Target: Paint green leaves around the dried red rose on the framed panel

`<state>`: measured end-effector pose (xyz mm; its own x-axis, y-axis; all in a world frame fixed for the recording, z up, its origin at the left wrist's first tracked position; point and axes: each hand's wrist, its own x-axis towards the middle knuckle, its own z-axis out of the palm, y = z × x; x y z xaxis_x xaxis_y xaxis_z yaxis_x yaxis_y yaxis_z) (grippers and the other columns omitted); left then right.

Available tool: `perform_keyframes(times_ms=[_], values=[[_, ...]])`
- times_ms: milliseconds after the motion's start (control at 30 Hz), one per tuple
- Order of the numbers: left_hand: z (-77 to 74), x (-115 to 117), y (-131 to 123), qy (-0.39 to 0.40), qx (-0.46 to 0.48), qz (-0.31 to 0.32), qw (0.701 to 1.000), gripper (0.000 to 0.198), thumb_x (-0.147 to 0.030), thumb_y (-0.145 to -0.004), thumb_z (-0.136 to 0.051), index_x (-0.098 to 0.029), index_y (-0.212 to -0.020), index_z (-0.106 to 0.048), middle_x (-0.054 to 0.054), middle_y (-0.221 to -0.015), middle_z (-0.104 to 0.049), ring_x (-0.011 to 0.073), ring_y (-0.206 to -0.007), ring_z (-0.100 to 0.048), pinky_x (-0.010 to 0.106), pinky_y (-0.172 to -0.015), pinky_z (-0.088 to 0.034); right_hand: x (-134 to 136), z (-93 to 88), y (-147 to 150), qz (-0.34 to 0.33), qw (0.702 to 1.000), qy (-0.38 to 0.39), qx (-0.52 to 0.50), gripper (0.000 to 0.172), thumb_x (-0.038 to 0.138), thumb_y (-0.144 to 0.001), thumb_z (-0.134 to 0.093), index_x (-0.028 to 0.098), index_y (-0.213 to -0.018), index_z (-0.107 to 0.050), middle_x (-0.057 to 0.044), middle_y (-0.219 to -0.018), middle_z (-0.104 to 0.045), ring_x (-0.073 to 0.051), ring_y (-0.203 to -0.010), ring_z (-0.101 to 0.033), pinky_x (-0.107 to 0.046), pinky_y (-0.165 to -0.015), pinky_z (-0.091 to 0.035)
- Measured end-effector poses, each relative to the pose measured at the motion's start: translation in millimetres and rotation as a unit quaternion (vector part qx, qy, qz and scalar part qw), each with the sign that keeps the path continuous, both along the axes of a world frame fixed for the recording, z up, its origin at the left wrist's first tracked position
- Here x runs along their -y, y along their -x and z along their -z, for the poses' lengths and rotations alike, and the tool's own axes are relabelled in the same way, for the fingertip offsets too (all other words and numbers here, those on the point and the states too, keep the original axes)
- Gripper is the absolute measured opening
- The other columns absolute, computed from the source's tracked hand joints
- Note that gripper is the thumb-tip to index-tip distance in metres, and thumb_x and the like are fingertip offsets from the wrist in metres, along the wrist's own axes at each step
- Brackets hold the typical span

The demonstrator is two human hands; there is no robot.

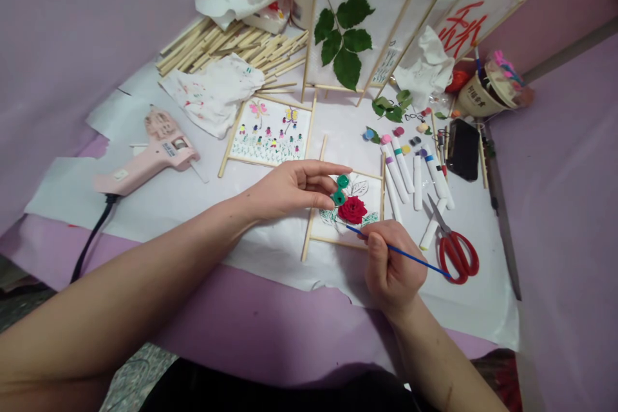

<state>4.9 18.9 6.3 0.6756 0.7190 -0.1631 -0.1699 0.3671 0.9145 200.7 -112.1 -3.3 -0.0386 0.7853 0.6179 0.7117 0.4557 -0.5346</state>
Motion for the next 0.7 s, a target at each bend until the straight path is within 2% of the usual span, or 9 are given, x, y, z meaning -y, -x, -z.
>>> perform_keyframes(times_ms=[567,700], values=[[-0.3,-0.6,1.4,-0.013,-0.018,0.001,1.000,0.056,-0.008,-0.066,-0.084,-0.021,-0.121,-0.079,-0.001,-0.087,-0.072,0.0133,-0.086,-0.069,0.031,-0.090,-0.057,2.0,-0.4,0.4,0.000,1.000,0.007,-0.012,0.017,0.009,-0.096,-0.054,0.020,-0.094,-0.066,-0.003,-0.078,-0.068,-0.017,-0.071,-0.063,-0.033,-0.066,-0.050],[-0.3,-0.3,1.4,-0.012,-0.014,0.001,1.000,0.057,-0.007,-0.066,-0.084,-0.021,-0.121,-0.079,-0.001,-0.086,-0.072,0.0124,-0.085,-0.068,0.029,-0.087,-0.057,1.9,0.0,-0.8,0.004,1.000,-0.008,-0.001,0.016,0.009,-0.096,-0.055,0.020,-0.097,-0.067,-0.003,-0.079,-0.069,-0.017,-0.072,-0.063,-0.033,-0.067,-0.049]])
